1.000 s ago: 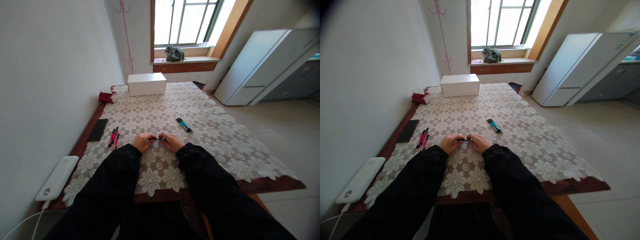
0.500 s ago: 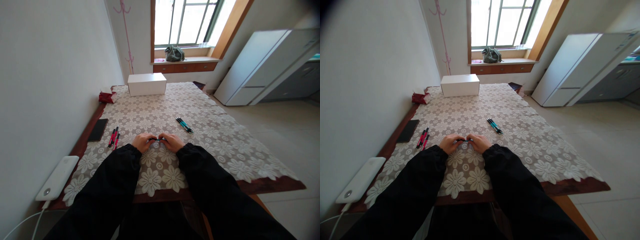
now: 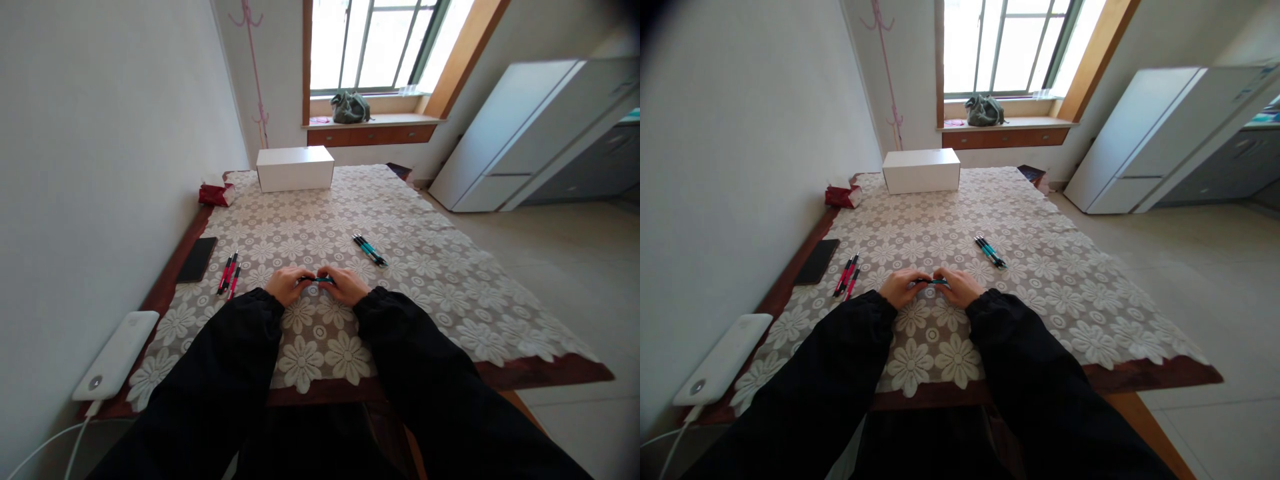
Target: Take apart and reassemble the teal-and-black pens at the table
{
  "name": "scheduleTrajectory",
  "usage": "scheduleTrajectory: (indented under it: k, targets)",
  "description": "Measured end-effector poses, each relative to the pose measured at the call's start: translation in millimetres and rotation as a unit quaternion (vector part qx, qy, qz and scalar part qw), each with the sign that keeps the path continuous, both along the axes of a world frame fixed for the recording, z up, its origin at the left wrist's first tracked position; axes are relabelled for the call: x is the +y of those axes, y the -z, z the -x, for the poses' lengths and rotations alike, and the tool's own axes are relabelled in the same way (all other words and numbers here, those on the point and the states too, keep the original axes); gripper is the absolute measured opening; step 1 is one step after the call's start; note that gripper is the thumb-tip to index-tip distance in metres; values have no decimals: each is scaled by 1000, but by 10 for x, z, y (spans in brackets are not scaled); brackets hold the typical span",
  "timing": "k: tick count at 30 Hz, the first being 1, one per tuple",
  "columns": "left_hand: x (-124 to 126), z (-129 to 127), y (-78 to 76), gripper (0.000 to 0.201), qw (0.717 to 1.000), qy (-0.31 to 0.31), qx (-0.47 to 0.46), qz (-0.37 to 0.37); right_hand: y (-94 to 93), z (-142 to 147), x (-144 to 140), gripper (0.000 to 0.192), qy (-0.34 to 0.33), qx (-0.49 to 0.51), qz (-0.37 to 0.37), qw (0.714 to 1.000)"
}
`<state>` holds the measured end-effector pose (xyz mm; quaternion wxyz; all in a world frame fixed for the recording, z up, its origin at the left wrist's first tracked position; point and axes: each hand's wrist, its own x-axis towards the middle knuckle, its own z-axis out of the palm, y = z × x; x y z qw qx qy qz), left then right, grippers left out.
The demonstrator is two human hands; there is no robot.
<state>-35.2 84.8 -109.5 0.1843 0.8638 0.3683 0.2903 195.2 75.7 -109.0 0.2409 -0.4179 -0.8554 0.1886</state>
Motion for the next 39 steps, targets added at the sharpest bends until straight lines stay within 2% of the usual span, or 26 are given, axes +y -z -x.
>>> scheduleTrajectory:
  k: [8, 19, 24, 28, 32, 39]
  targets:
    - [-3, -4, -10, 18, 1000, 6, -5, 7, 14, -4, 13, 13, 10, -24, -3, 1000]
    - [-3, -7, 6, 17, 1000, 3, -21, 10, 24, -6, 3, 24, 29, -40, -5, 999]
    - [-6, -7, -9, 16, 1000, 13, -18, 7, 17, -7, 9, 15, 17, -50, -6, 999]
    - [-7, -8, -5, 16, 1000, 16, -25, 0, 9, 0, 1, 20, 2, -43, -20, 999]
    - [-12, -13, -7, 17, 999, 9, -33, 5, 5, 7, -6, 23, 14, -37, -1, 999]
    - [-11, -2, -5, 17, 999, 19, -35, 14, 21, -4, 7, 15, 17, -43, -6, 999]
